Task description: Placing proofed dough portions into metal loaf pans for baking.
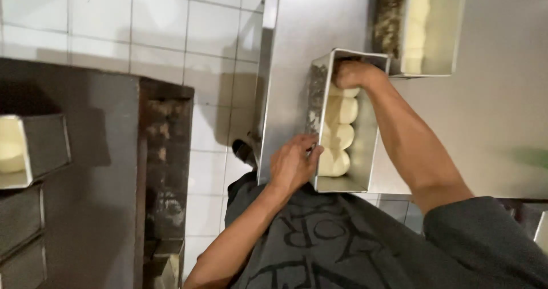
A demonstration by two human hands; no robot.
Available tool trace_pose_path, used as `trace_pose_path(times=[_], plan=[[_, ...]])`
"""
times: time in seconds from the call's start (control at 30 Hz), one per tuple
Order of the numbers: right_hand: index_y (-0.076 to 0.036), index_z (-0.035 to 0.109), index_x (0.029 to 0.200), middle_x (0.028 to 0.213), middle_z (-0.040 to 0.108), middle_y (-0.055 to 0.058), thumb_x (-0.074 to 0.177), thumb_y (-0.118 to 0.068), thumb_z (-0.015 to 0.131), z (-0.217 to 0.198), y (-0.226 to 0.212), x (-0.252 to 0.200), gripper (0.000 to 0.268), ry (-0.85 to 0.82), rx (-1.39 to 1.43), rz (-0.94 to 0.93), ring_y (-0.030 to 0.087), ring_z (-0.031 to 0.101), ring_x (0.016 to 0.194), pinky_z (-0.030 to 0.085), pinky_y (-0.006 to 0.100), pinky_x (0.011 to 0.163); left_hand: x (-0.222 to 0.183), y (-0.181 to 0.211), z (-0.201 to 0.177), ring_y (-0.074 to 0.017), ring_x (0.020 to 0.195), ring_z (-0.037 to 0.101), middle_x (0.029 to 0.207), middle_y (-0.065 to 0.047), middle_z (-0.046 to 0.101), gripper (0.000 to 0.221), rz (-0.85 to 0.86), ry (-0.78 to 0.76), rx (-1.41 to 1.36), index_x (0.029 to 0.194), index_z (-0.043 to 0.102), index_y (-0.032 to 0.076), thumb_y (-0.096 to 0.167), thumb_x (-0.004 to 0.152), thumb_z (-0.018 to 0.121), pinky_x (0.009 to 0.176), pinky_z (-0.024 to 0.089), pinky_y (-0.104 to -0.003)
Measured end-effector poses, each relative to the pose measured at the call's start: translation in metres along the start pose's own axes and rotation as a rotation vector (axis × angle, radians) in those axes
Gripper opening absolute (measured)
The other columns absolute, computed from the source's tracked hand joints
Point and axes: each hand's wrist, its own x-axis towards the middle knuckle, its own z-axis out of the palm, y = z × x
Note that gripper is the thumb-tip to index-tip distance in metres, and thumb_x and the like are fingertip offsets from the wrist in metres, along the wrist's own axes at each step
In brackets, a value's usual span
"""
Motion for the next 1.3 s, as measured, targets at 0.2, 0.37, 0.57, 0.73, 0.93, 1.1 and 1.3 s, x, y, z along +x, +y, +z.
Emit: trace_pose_path(times=[0.2,0.37,0.57,0.73,0.93,1.1,1.3], plan=[[-0.008,0.048,0.148,0.140,0.060,0.020,0.101,-0.053,0.045,-0.016,-0.043,-0.028,0.065,-0.122,-0.128,0.119,0.042,0.057,0.128,0.045,0.050,0.106,0.004,-0.010,0.010,-0.0346,0.098,0.072,0.116,-0.008,0.075,0.023,0.055,0.076,-0.020,0.109,0.077,0.013,0.026,0.091,0.073,0.081,0.057,-0.045],[-0.010,0.071,0.123,0.130,0.067,0.016,0.098,-0.039,0.046,0.033,-0.047,-0.058,0.046,-0.234,-0.146,0.154,0.039,0.066,0.119,0.052,0.051,0.100,-0.001,0.003,0.003,-0.0329,0.093,0.073,0.118,-0.008,0.074,0.025,-0.002,0.009,-0.047,0.112,0.075,0.014,0.026,0.091,0.071,0.079,0.057,-0.044],[-0.002,0.077,0.100,0.107,0.074,0.024,0.091,-0.032,0.054,0.133,-0.007,-0.052,0.039,-0.173,-0.118,-0.049,0.041,0.070,0.099,0.054,0.050,0.090,-0.001,-0.007,0.015,-0.0348,0.095,0.072,0.116,-0.010,0.075,0.027,0.055,0.032,-0.017,0.114,0.076,0.012,0.026,0.091,0.072,0.079,0.057,-0.045],[-0.005,0.076,0.101,0.104,0.073,0.023,0.089,-0.030,0.055,0.107,-0.055,-0.109,0.035,-0.181,0.011,-0.086,0.040,0.069,0.096,0.051,0.049,0.090,0.002,0.000,0.006,-0.0346,0.093,0.072,0.113,-0.010,0.075,0.028,0.030,0.060,0.004,0.113,0.076,0.012,0.028,0.090,0.073,0.078,0.056,-0.045],[-0.003,0.076,0.103,0.107,0.075,0.023,0.091,-0.019,0.054,0.143,-0.050,-0.125,0.030,-0.267,0.042,-0.036,0.041,0.070,0.097,0.053,0.049,0.088,0.004,0.000,0.013,-0.0331,0.093,0.073,0.114,-0.010,0.075,0.029,0.046,0.063,-0.010,0.112,0.075,0.012,0.031,0.090,0.074,0.077,0.057,-0.045],[0.000,0.071,0.110,0.113,0.072,0.022,0.090,-0.012,0.057,0.150,-0.074,-0.128,0.028,-0.328,0.188,0.094,0.040,0.070,0.100,0.055,0.049,0.087,-0.007,0.001,0.010,-0.0321,0.088,0.073,0.112,-0.011,0.074,0.030,0.033,0.001,-0.016,0.114,0.074,0.011,0.031,0.091,0.074,0.075,0.056,-0.045],[0.002,0.073,0.104,0.107,0.072,0.028,0.085,-0.011,0.057,0.185,-0.075,-0.129,0.028,-0.139,0.357,0.032,0.039,0.069,0.102,0.053,0.046,0.088,0.004,0.003,0.007,-0.0299,0.088,0.074,0.109,-0.010,0.075,0.031,0.012,0.034,-0.014,0.115,0.074,0.012,0.032,0.091,0.074,0.076,0.057,-0.044]])
